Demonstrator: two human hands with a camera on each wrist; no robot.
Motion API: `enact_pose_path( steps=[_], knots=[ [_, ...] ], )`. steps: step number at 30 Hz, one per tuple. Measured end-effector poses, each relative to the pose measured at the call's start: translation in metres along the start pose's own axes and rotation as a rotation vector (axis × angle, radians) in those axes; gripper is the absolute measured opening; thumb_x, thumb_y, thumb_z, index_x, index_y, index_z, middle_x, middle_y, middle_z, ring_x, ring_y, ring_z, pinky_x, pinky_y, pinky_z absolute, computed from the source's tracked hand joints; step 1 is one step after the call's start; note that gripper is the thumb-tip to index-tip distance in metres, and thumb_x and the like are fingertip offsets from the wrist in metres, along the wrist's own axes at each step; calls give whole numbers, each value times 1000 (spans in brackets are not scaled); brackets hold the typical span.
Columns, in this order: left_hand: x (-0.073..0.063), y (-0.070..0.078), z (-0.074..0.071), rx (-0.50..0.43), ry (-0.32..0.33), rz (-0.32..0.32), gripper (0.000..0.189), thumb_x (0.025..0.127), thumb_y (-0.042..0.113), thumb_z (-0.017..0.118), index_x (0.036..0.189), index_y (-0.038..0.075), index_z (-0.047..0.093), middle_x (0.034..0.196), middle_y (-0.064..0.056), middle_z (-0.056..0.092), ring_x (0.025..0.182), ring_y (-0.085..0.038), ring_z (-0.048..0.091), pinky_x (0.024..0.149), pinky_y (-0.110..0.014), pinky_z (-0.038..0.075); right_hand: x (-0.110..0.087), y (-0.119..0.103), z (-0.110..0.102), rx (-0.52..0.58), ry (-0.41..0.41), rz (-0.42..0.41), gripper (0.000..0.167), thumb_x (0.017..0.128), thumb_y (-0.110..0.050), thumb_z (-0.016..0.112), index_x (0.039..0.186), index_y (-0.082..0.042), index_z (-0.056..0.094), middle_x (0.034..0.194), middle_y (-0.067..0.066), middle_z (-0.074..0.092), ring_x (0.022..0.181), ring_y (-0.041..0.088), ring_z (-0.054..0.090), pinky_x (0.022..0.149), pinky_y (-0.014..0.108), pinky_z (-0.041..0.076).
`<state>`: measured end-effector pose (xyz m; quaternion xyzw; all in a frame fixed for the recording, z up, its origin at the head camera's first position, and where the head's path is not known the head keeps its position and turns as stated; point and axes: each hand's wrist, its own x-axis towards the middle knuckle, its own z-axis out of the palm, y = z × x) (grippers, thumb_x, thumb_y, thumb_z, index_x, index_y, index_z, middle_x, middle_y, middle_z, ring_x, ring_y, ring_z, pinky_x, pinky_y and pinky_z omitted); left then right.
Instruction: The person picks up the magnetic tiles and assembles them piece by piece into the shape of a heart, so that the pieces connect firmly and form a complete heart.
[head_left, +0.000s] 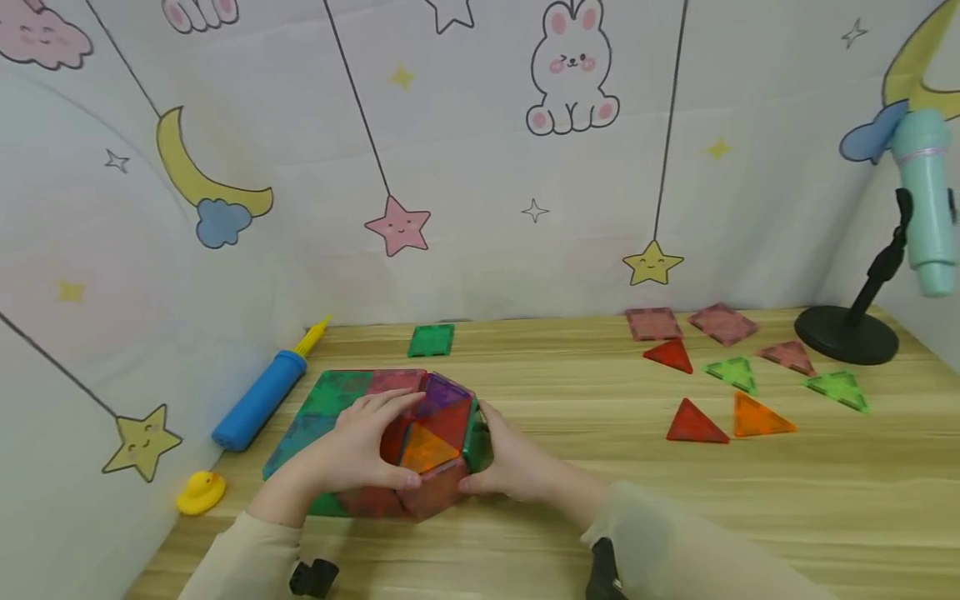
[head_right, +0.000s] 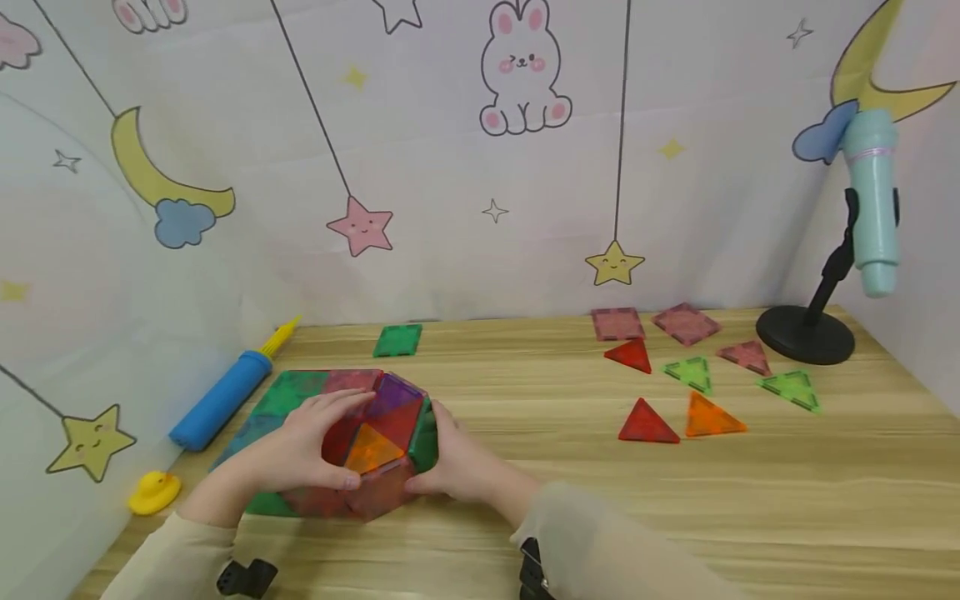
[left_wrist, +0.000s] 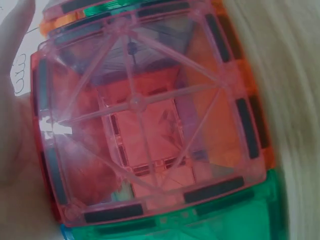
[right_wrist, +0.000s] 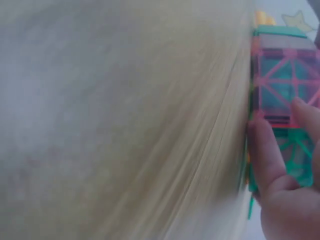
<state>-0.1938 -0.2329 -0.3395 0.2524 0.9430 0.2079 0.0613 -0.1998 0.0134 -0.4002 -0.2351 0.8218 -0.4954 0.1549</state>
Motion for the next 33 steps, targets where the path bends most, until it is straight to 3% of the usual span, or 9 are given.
enact_pose_path(
  steps=[4, 7, 10, 14, 17, 23, 26, 29, 33],
  knots=[
    [0, -1, 2, 56, 9, 9, 96, 67, 59, 76, 144, 16, 38, 147, -12, 31, 129, -41, 25, 96, -69, 19, -5, 0, -4, 41, -15, 19, 103, 77, -24, 78, 150, -5, 7, 146, 25, 25, 125, 36, 40, 102, 50, 32],
    [1, -1, 1, 62, 9, 4, 95, 69, 60, 74, 144, 16, 37, 147, -12, 31, 129, -42, 25, 96, -69, 19, -15, 8, -21, 90, -31, 37, 101, 80, -19, 75, 150, -4, 3, 147, 28, 21, 102, 31, 59, 90, 44, 45],
    [3, 1, -1, 23, 9, -9, 91, 73, 57, 72, 145, 15, 36, 146, -13, 33, 129, -42, 27, 97, -69, 19, -29, 18, -45, 104, -22, 60, 100, 82, -17, 73, 150, -5, 2, 146, 30, 19, 76, 21, 65, 74, 36, 51],
    [7, 11, -3, -24, 4, -2, 91, 74, 53, 73, 145, 13, 34, 145, -14, 34, 130, -41, 29, 99, -67, 19, -51, 27, -80, 46, -12, 96, 97, 83, -21, 73, 151, -9, 5, 146, 27, 22, 78, 18, 64, 65, 34, 52],
    [9, 27, 2, 17, 3, 37, 93, 72, 53, 75, 145, 15, 34, 145, -13, 35, 130, -39, 30, 99, -66, 20, -69, 32, -109, -125, -16, 102, 87, 84, -28, 71, 150, -8, 17, 142, 23, 34, 86, 21, 62, 68, 39, 51],
    [16, 48, 27, 164, 59, 136, 83, 74, 50, 75, 142, 17, 41, 141, -8, 40, 127, -36, 35, 99, -62, 24, -103, 50, -156, -646, 44, 136, 65, 82, -38, 71, 130, 0, 51, 125, 24, 50, 110, 43, 48, 88, 54, 42],
    [17, 46, 35, 234, 113, 144, 73, 76, 48, 74, 138, 19, 48, 138, -6, 44, 124, -34, 39, 98, -60, 28, -113, 63, -167, -734, 50, 163, 61, 81, -39, 71, 123, 3, 56, 119, 25, 51, 105, 44, 47, 82, 52, 44],
    [16, 40, 36, 272, 148, 146, 65, 76, 46, 75, 133, 22, 55, 136, -5, 47, 121, -34, 43, 96, -59, 32, -117, 73, -171, -757, 44, 124, 58, 81, -37, 71, 120, 5, 58, 115, 24, 52, 101, 41, 50, 79, 49, 46],
    [17, 29, 32, 286, 159, 141, 62, 75, 45, 75, 130, 22, 58, 135, -5, 48, 120, -33, 45, 96, -59, 33, -116, 78, -174, -753, 38, 80, 52, 83, -28, 71, 120, 6, 58, 120, 25, 52, 107, 42, 50, 86, 52, 44]
  ],
)
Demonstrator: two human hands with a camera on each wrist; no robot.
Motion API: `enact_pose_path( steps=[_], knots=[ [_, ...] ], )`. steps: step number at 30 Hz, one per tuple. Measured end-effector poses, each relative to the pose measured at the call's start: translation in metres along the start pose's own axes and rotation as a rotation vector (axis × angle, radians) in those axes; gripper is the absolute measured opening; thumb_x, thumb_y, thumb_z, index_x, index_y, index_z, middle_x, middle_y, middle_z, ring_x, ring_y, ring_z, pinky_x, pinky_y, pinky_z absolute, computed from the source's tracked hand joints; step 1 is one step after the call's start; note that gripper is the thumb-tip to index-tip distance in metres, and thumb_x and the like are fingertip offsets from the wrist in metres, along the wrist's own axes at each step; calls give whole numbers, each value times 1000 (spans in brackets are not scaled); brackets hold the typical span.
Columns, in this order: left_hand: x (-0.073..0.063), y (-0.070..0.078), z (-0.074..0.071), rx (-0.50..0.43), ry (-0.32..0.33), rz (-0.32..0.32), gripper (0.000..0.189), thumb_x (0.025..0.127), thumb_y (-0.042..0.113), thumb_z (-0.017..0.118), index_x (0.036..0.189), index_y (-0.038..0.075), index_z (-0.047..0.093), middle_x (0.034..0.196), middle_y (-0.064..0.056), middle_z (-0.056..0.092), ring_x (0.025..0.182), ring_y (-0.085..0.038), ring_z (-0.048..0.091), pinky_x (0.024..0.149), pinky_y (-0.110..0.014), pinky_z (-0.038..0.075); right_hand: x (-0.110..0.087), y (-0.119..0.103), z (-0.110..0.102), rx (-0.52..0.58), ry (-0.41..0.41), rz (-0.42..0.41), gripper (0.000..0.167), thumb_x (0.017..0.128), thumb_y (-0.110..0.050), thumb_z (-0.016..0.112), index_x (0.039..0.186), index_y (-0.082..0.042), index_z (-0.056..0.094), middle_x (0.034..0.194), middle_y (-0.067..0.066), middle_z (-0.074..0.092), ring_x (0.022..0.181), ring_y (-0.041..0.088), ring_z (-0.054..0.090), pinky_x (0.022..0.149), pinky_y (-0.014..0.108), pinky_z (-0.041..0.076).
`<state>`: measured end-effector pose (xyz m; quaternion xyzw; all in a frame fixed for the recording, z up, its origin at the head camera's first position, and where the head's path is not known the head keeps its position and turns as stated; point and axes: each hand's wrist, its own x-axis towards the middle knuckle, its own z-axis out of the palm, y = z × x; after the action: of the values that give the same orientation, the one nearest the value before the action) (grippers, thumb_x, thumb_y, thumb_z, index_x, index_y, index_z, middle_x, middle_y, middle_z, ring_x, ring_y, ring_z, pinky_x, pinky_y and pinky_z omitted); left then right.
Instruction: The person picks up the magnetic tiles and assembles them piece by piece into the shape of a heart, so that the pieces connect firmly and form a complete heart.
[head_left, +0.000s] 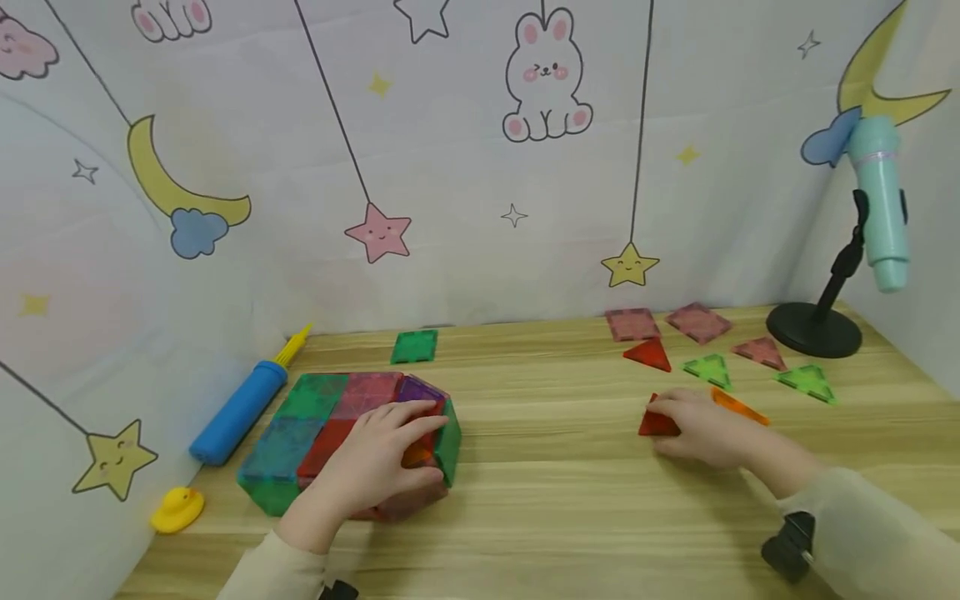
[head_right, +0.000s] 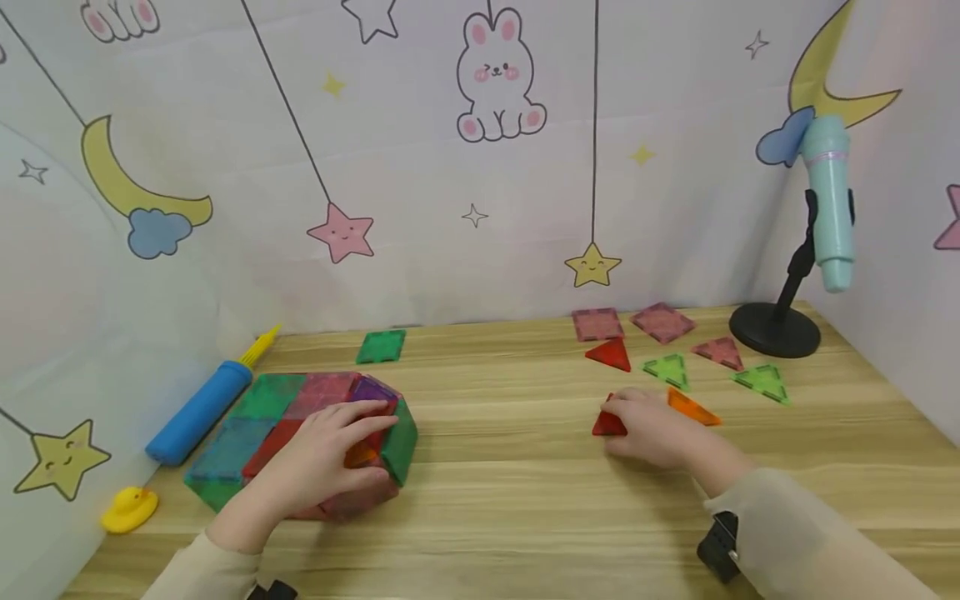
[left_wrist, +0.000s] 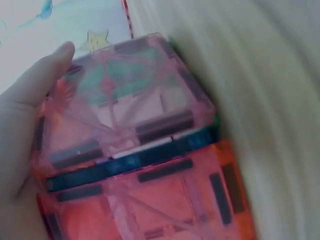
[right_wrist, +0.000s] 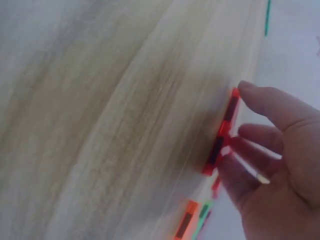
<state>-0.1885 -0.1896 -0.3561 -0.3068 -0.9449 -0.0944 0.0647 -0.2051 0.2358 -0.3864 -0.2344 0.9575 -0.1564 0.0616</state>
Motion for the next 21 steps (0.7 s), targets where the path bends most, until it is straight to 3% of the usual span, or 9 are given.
enact_pose_path(
  steps=[4, 7, 11, 14, 18, 21],
  knots=[
    [3, 1, -3, -27, 33, 7, 67, 76, 45, 75, 133, 17, 54, 134, -7, 49, 121, -33, 44, 97, -60, 30, 7, 5, -2, -19, 34, -5, 41, 85, -14, 69, 119, 8, 59, 117, 24, 55, 108, 40, 52, 86, 50, 45],
    [11, 20, -3, -87, 57, 65, 70, 79, 46, 72, 137, 14, 49, 134, -8, 48, 122, -32, 43, 98, -58, 30, 17, 11, -3, 7, 78, 34, 42, 84, -8, 68, 120, 11, 57, 107, 21, 56, 97, 34, 55, 78, 46, 47],
    [28, 50, 6, -282, -1, 131, 68, 84, 45, 67, 141, 17, 43, 136, -4, 47, 126, -26, 40, 101, -52, 31, 35, 19, -4, 61, 106, 125, 56, 83, -13, 69, 127, 15, 47, 114, 31, 50, 102, 42, 50, 83, 51, 44],
    [40, 66, 15, -478, -85, 117, 66, 87, 43, 64, 143, 18, 39, 140, -1, 44, 129, -21, 37, 103, -48, 31, 47, 23, -4, 73, 92, 192, 67, 84, -21, 69, 132, 16, 40, 129, 40, 37, 116, 51, 40, 93, 59, 37],
    [51, 75, 32, -690, -141, 81, 63, 91, 37, 62, 144, 15, 36, 141, -3, 43, 129, -20, 37, 104, -45, 32, 56, 28, -7, 62, 53, 238, 73, 86, -31, 66, 133, 17, 38, 133, 41, 32, 118, 54, 37, 94, 60, 34],
    [56, 78, 44, -779, -149, 72, 60, 92, 31, 61, 143, 10, 37, 138, -8, 46, 127, -22, 40, 104, -43, 32, 59, 29, -10, 4, 23, 210, 68, 87, -33, 64, 131, 14, 43, 132, 38, 36, 117, 54, 38, 93, 60, 35]
  ],
)
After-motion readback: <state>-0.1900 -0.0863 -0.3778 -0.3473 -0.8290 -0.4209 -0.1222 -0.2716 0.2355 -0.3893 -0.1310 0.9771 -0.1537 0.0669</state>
